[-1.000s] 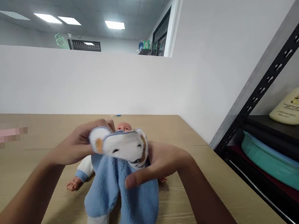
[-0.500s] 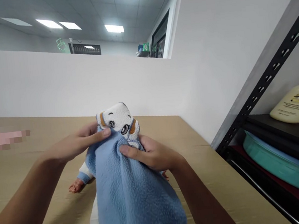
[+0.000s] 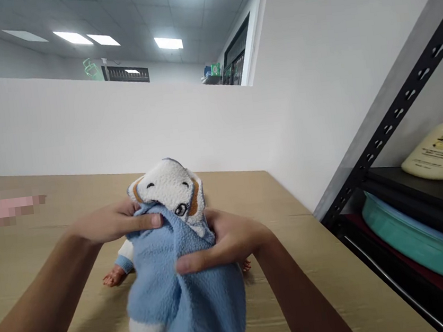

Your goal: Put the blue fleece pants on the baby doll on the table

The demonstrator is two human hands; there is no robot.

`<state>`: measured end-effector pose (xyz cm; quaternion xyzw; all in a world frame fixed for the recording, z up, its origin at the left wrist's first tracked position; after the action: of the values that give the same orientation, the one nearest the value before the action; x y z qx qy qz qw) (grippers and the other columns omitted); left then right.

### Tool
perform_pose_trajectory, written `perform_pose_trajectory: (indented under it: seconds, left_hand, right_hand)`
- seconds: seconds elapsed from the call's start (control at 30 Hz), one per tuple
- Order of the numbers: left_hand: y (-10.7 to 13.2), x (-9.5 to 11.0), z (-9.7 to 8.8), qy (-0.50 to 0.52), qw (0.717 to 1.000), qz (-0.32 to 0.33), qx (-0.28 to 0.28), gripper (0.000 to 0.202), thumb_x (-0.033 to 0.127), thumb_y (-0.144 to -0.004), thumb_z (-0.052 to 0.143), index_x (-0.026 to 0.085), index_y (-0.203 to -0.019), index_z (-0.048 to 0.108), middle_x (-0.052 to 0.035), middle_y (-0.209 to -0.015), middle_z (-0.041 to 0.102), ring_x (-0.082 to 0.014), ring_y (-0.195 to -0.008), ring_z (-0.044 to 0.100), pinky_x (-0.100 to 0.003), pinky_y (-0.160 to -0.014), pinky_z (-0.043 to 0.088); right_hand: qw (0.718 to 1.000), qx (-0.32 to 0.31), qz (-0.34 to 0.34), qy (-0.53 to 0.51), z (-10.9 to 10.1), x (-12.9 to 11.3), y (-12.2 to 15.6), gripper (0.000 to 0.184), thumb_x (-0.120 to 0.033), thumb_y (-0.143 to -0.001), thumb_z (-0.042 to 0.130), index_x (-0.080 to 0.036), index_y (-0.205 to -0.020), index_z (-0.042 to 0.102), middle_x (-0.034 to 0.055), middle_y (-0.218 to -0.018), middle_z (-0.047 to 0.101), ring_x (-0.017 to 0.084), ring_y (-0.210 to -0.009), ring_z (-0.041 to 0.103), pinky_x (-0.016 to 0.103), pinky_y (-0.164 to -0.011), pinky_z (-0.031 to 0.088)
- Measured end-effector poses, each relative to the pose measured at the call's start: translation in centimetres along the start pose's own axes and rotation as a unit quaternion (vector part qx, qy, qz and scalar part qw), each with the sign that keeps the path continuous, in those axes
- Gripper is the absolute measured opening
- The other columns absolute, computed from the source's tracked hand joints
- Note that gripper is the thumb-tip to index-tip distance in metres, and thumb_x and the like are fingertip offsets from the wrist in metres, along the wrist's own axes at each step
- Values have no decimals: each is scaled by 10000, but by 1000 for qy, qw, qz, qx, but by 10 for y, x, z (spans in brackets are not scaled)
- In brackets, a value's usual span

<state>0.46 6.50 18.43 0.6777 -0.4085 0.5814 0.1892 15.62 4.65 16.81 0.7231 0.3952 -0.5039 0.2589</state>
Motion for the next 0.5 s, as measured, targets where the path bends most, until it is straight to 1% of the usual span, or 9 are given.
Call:
perform_pose_trajectory:
  seconds: [0.07, 0.13, 0.17, 0.23, 0.3, 0.33, 0.4, 0.43, 0.5]
  left_hand:
    - [1, 4, 4, -3, 999, 20, -34, 533, 502, -987, 788, 246, -1446, 705, -83, -1281, 806, -270, -1154, 768, -343, -1011, 631]
    - [3, 9, 9, -1, 997, 43, -69, 649, 474, -899, 884, 255, -1475, 682, -87, -1256, 812, -275, -1085, 785, -346, -980, 641]
    - [4, 10, 11, -1, 995, 47, -83, 680, 441, -853, 926, 262, -1465, 689, -82, -1217, 821, -272, -1038, 792, -338, -946, 649]
    - [5, 10, 13, -4, 994, 44, -96, 631, 373, -819, 955, 265, -1398, 731, -64, -1104, 839, -250, -936, 797, -309, -859, 657]
    - [5, 11, 13, -1, 995, 50, -87, 483, 353, -864, 918, 241, -1311, 774, -46, -990, 838, -219, -855, 782, -287, -818, 650]
    - [4, 11, 13, 8, 996, 51, -78, 412, 364, -899, 887, 227, -1275, 789, -41, -954, 833, -209, -844, 776, -286, -830, 649]
    - [3, 10, 11, 29, 997, 40, -56, 347, 403, -952, 836, 206, -1237, 806, -47, -944, 831, -215, -911, 778, -304, -911, 641]
    - [3, 9, 10, 39, 998, 31, -48, 347, 424, -967, 819, 200, -1233, 810, -57, -966, 833, -228, -965, 780, -320, -952, 634]
    - [4, 5, 8, 47, 998, 9, -39, 373, 467, -986, 790, 199, -1244, 808, -77, -1049, 835, -254, -1063, 774, -348, -1007, 622]
  right_hand:
    - [997, 57, -34, -26, -9, 0, -2, 665, -515, -845, 912, -207, -1398, 709, 106, -1397, 744, 339, -1343, 676, 497, -1191, 518]
    - [992, 107, -38, -62, -17, 5, -4, 703, -559, -828, 911, -191, -1390, 706, 115, -1387, 743, 347, -1327, 677, 520, -1195, 507]
    - [989, 119, -33, -77, -19, 7, -4, 725, -570, -814, 918, -187, -1390, 702, 119, -1383, 743, 349, -1311, 685, 528, -1190, 510]
    - [989, 109, -28, -92, -16, 6, -6, 771, -557, -794, 938, -201, -1426, 677, 121, -1397, 736, 349, -1313, 684, 528, -1183, 519]
    - [993, 63, -30, -98, -7, 0, -7, 813, -532, -774, 961, -229, -1466, 658, 115, -1391, 741, 347, -1336, 674, 506, -1170, 536]
    - [994, 39, -29, -98, -2, -4, -7, 830, -519, -754, 979, -239, -1468, 661, 111, -1368, 753, 346, -1335, 676, 492, -1154, 551]
    - [995, 16, -22, -93, 4, -9, -5, 832, -481, -721, 1009, -250, -1449, 681, 104, -1322, 774, 342, -1319, 689, 473, -1123, 577]
    - [996, 18, -22, -88, 4, -11, -4, 815, -455, -721, 1013, -251, -1439, 687, 101, -1313, 777, 340, -1313, 695, 472, -1116, 582]
    - [996, 41, -30, -79, 1, -12, -3, 738, -407, -764, 991, -246, -1420, 694, 99, -1321, 775, 329, -1307, 701, 480, -1123, 577]
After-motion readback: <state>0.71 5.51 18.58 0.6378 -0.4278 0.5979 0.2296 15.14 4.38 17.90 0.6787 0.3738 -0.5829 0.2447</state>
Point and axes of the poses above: each hand's wrist, its own y-axis away from the middle knuckle, its own z-axis out of the palm, x = y × z, the point moved 8 cm from there along -y, towards the middle knuckle
